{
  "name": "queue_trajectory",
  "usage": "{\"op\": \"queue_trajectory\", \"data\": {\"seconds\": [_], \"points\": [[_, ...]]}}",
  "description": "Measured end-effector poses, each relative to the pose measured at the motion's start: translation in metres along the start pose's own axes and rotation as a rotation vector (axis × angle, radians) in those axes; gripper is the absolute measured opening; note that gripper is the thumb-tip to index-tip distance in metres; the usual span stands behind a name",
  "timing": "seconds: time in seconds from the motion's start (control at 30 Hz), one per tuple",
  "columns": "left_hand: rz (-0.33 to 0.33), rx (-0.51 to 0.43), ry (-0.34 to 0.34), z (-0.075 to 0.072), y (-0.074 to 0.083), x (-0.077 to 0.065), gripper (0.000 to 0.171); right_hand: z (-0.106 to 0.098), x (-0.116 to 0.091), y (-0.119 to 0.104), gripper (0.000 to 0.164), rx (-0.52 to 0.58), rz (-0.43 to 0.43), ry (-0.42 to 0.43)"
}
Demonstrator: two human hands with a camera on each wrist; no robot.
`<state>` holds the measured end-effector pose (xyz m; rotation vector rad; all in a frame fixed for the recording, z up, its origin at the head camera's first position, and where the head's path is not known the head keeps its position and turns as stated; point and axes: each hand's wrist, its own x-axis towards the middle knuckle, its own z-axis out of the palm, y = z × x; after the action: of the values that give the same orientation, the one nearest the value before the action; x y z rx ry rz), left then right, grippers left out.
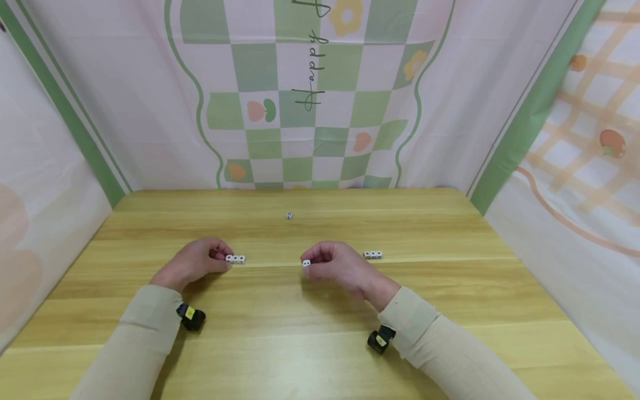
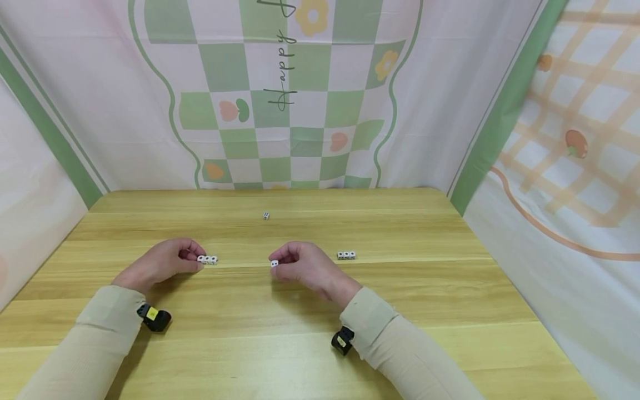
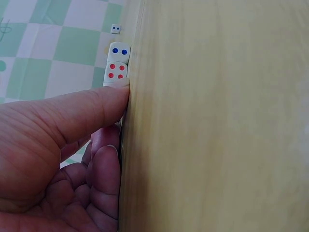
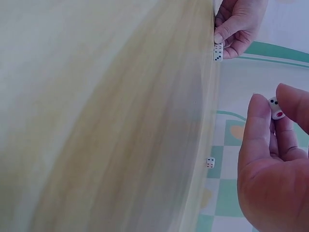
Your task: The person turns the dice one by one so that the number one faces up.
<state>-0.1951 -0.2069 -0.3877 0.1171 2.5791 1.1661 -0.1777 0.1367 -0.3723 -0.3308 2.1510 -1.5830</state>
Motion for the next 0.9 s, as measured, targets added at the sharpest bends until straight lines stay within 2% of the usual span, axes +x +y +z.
{"op": "queue_trajectory", "data": {"seconds": [0.2,0.53,0.9], "points": [[-0.003,-0.002,-0.001,-0.0001,0.0003,-0.0003,0.02,0.0003,-0.0004,-0.0014,0.033,0.017,0.0,0.005],[-0.001,-0.009,-0.002,0.0001,0.0007,-0.0009,0.02,-0.0001,-0.001,-0.0033,0.029,0.106,-0.02,-0.017],[0.003,-0.006,0.0,0.0004,0.0001,-0.0008,0.02,-0.001,-0.0014,-0.0012,0.035,0.052,-0.036,-0.022]]}}
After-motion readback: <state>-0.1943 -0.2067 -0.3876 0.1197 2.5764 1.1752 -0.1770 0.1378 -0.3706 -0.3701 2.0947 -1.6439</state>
